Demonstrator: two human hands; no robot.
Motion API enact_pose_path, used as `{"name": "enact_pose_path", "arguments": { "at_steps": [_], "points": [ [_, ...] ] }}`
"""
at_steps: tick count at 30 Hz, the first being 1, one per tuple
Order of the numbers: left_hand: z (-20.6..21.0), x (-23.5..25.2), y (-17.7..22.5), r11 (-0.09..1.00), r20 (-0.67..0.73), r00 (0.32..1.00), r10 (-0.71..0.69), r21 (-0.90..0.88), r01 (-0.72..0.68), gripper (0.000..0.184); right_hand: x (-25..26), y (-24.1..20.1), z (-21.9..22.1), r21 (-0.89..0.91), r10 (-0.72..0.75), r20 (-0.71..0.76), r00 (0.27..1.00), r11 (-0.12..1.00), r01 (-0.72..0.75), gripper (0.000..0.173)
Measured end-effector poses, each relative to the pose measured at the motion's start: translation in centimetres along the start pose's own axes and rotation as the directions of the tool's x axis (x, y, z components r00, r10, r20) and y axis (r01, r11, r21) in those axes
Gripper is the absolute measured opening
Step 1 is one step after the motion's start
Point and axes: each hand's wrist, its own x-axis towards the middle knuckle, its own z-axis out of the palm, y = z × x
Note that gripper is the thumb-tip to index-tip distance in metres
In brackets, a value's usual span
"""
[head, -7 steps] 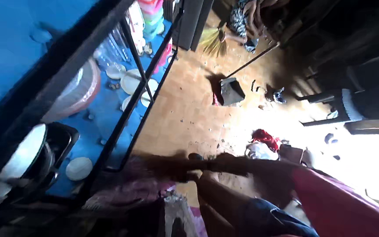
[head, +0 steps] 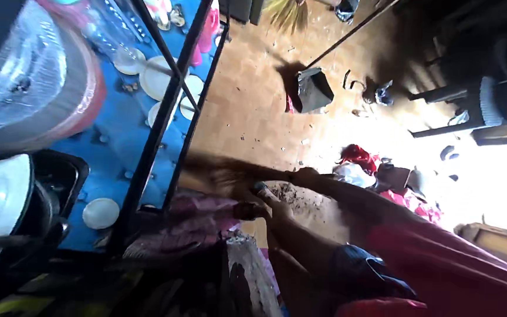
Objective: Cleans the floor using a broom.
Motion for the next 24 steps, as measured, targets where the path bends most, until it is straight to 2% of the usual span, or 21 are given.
{"name": "enact_pose_path", "arguments": {
  "at_steps": [2,3,4,5,6,7,8,9,11,14,16,19,22,24],
  "points": [
    [-0.5,-1.9,3.4,1.0,0.005,1.0,-0.02,0.024,0.02,0.041,-5.8,2.5,-1.8,0.163,0.138,0.031,0.99,0.976,-0.141,0.052],
    [-0.9,-2.8,4.7,0.997,0.043,0.999,-0.005,0.072,0.002,0.041,-9.2,3.2,-3.4,0.189,0.175,0.117,0.978,0.963,-0.195,0.055],
    [-0.7,-3.1,4.7,0.995,0.016,0.998,0.053,0.087,-0.054,0.04,-12.1,3.9,-4.3,0.221,0.186,0.166,0.968,0.95,-0.22,0.057],
    [-0.2,-2.9,4.0,0.986,-0.028,0.992,0.123,0.116,-0.119,0.038,-13.3,5.6,-3.4,0.249,0.138,0.074,0.988,0.956,-0.152,0.057],
    [0.1,-3.0,4.2,0.983,-0.019,0.993,0.114,0.144,-0.11,0.038,-13.9,7.2,-2.2,0.25,0.09,-0.007,0.996,0.965,-0.085,0.058],
    [0.0,-3.0,5.1,0.979,0.052,0.998,0.039,0.199,-0.049,0.039,-14.8,8.1,-1.8,0.246,0.057,-0.028,0.998,0.968,-0.048,0.059],
    [-0.2,-2.9,6.7,0.962,0.165,0.983,-0.074,0.271,0.027,0.042,-15.7,8.4,-1.9,0.249,0.035,0.0,0.999,0.968,-0.034,0.06],
    [0.2,-2.5,6.7,0.949,0.206,0.972,-0.11,0.313,0.041,0.043,-16.4,8.3,-2.0,0.245,0.018,0.04,0.999,0.969,-0.028,0.059],
    [2.3,-1.0,3.4,0.969,0.121,0.992,0.042,0.238,-0.07,0.043,-16.6,6.9,-2.4,0.209,-0.03,0.105,0.994,0.978,0.007,0.057],
    [3.6,0.3,3.7,0.982,0.165,0.986,0.028,0.178,-0.058,0.045,-13.0,3.1,-1.6,0.165,-0.156,0.136,0.978,0.977,0.132,0.049],
    [3.9,1.3,4.3,0.971,0.182,0.98,0.086,0.207,-0.123,0.046,-8.7,0.0,-0.7,0.157,-0.264,0.145,0.953,0.958,0.242,0.045],
    [4.0,3.5,6.1,0.938,0.207,0.96,0.19,0.252,-0.24,0.044,-1.1,-4.2,-0.8,0.143,-0.412,0.097,0.906,0.907,0.397,0.053],
    [3.6,5.8,7.3,0.924,0.182,0.958,0.22,0.276,-0.264,0.041,4.4,-5.1,-3.2,0.196,-0.356,0.076,0.931,0.921,0.336,0.044],
    [3.5,7.2,8.5,0.92,0.116,0.965,0.235,0.293,-0.26,0.04,7.7,-2.1,-4.5,0.32,-0.243,0.043,0.969,0.922,0.217,0.044]
  ]
}}
